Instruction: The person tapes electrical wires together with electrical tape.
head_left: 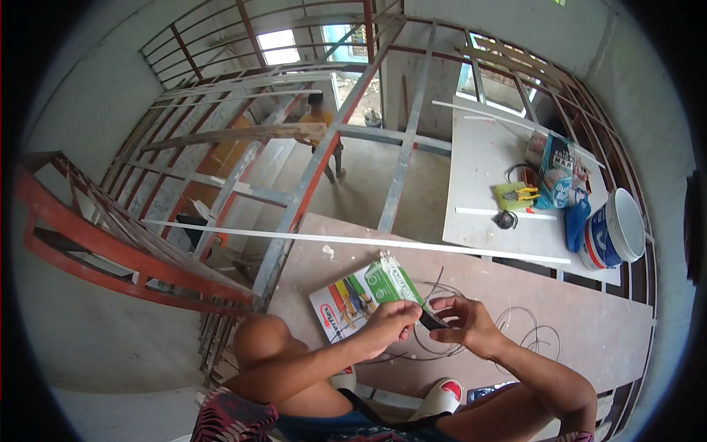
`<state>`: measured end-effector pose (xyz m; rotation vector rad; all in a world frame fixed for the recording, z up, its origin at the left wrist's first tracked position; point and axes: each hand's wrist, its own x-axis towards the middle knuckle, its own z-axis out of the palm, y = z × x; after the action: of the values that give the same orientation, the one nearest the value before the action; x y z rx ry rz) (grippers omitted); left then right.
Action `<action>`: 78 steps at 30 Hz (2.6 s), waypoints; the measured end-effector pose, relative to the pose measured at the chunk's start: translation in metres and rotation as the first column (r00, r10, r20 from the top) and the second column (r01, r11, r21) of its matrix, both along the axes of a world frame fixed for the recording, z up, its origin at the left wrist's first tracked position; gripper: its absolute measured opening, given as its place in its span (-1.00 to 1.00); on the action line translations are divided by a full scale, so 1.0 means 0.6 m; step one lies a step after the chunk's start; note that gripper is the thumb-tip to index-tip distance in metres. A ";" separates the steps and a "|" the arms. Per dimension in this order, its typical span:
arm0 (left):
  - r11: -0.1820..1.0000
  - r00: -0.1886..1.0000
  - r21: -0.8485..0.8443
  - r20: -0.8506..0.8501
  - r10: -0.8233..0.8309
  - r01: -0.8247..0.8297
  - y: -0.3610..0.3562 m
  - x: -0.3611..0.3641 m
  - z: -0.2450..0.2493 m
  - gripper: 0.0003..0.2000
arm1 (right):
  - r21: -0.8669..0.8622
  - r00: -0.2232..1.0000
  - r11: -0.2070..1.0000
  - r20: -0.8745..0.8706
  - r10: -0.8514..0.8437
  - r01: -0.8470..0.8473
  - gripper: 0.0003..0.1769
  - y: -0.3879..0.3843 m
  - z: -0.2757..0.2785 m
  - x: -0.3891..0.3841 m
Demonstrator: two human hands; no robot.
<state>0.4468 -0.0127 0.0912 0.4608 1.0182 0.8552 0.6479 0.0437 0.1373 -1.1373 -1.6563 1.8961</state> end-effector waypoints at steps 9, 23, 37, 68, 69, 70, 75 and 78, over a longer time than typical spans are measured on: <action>0.995 0.982 0.097 -0.187 0.001 0.018 -0.002 0.010 -0.002 -0.84 | -0.011 0.946 0.977 0.246 0.209 -0.213 -0.46 -0.002 0.008 -0.015; 1.000 0.988 0.006 0.156 0.024 -0.025 0.010 -0.010 -0.004 -0.90 | -0.049 0.982 0.981 0.016 0.189 -0.188 -0.55 0.014 -0.009 -0.009; 0.968 0.977 0.206 -0.130 0.170 -0.141 0.003 -0.016 0.007 -0.64 | -0.407 0.956 0.911 -0.285 -0.065 -0.059 -0.44 0.002 -0.013 -0.007; 0.991 0.974 0.131 -0.217 0.070 -0.042 0.029 -0.013 -0.037 -0.78 | -0.026 0.996 0.995 -0.012 0.093 -0.093 -0.17 0.009 -0.069 -0.009; 0.989 0.970 0.138 -0.230 0.083 -0.052 0.032 -0.013 -0.039 -0.78 | 0.023 0.989 0.990 0.051 0.140 -0.141 -0.16 0.012 -0.069 -0.013; 0.992 0.970 0.115 -0.228 0.078 -0.053 0.034 -0.012 -0.041 -0.82 | 0.029 0.988 0.988 0.042 0.149 -0.150 -0.16 0.011 -0.081 -0.016; 0.988 0.925 0.147 -0.368 0.097 -0.045 0.059 -0.004 -0.069 -0.84 | 0.252 0.960 0.943 0.228 0.162 -0.218 -0.26 0.028 -0.091 -0.036; 0.966 0.821 0.256 -0.544 0.171 -0.031 0.073 0.000 -0.079 -0.83 | 0.123 0.964 0.980 0.236 0.124 -0.156 -0.32 0.031 -0.076 -0.060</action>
<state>0.4466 0.0313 0.0437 0.9082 1.5036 0.9669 0.6118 0.0621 0.0917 -1.2469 -2.0095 1.7496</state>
